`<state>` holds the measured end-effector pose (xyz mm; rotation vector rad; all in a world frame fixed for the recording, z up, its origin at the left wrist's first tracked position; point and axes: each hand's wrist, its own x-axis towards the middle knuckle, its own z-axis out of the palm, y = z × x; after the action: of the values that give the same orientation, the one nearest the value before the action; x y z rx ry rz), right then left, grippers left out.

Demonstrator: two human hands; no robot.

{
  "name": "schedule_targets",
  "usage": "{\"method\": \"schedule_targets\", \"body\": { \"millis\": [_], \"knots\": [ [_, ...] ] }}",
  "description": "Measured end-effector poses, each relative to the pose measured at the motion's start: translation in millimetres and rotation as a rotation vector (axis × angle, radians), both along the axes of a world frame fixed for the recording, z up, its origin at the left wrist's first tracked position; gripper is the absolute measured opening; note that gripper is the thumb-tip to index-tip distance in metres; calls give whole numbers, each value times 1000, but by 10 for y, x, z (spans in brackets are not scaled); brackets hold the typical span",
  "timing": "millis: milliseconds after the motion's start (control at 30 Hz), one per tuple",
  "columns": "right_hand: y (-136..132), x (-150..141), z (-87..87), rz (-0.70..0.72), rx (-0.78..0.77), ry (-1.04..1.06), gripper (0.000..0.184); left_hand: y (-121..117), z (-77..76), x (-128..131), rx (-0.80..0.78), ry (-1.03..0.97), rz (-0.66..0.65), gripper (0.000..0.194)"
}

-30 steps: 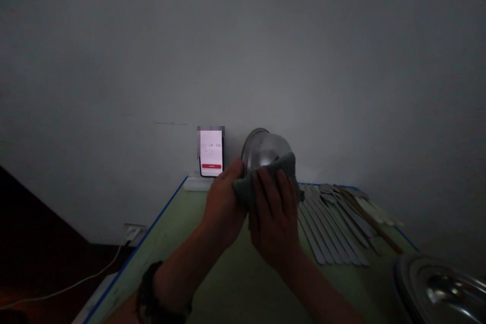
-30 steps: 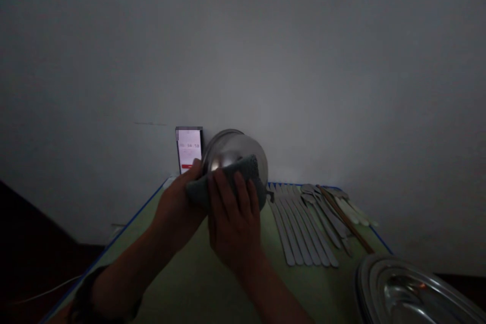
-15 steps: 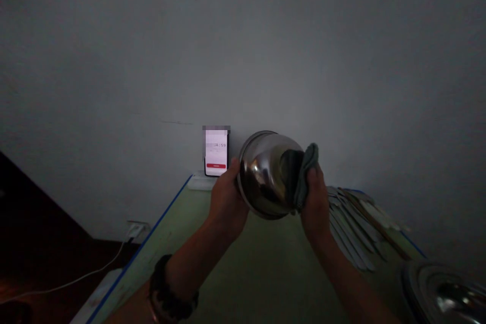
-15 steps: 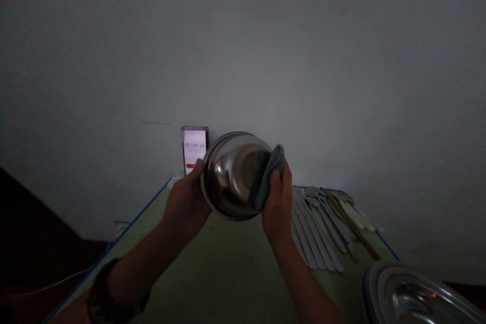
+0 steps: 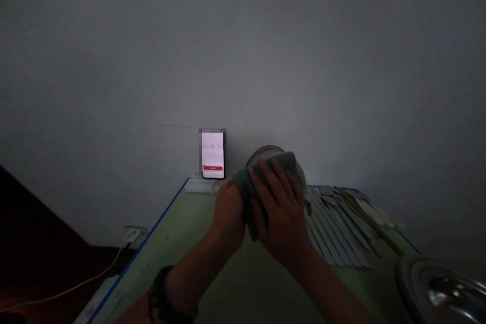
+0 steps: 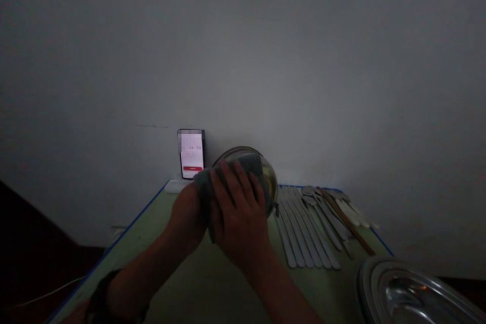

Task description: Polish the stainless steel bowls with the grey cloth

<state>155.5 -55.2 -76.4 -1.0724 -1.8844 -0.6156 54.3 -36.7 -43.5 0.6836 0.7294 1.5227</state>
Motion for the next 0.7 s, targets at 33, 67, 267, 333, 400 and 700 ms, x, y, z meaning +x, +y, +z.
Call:
{"method": "schedule_targets", "body": {
  "millis": [33, 67, 267, 333, 400, 700],
  "knots": [
    [5, 25, 20, -6, 4, 22, 48, -16, -25, 17, 29, 69, -10, 15],
    [11, 52, 40, -8, 10, 51, 47, -30, -40, 31, 48, 128, -18, 14],
    [129, 277, 84, 48, -23, 311, 42, -75, -14, 51, -69, 253, 47, 24],
    [211, 355, 66, 70, -70, 480, 40, -75, 6, 48, -109, 261, 66, 25],
    [295, 416, 44, 87, -136, 685, 40, -63, 22, 40, -118, 247, 64, 28],
    [389, 219, -291, 142, -319, 980, 53, 79, 64, -32, 29, -32, 66, 29]
  ]
}}
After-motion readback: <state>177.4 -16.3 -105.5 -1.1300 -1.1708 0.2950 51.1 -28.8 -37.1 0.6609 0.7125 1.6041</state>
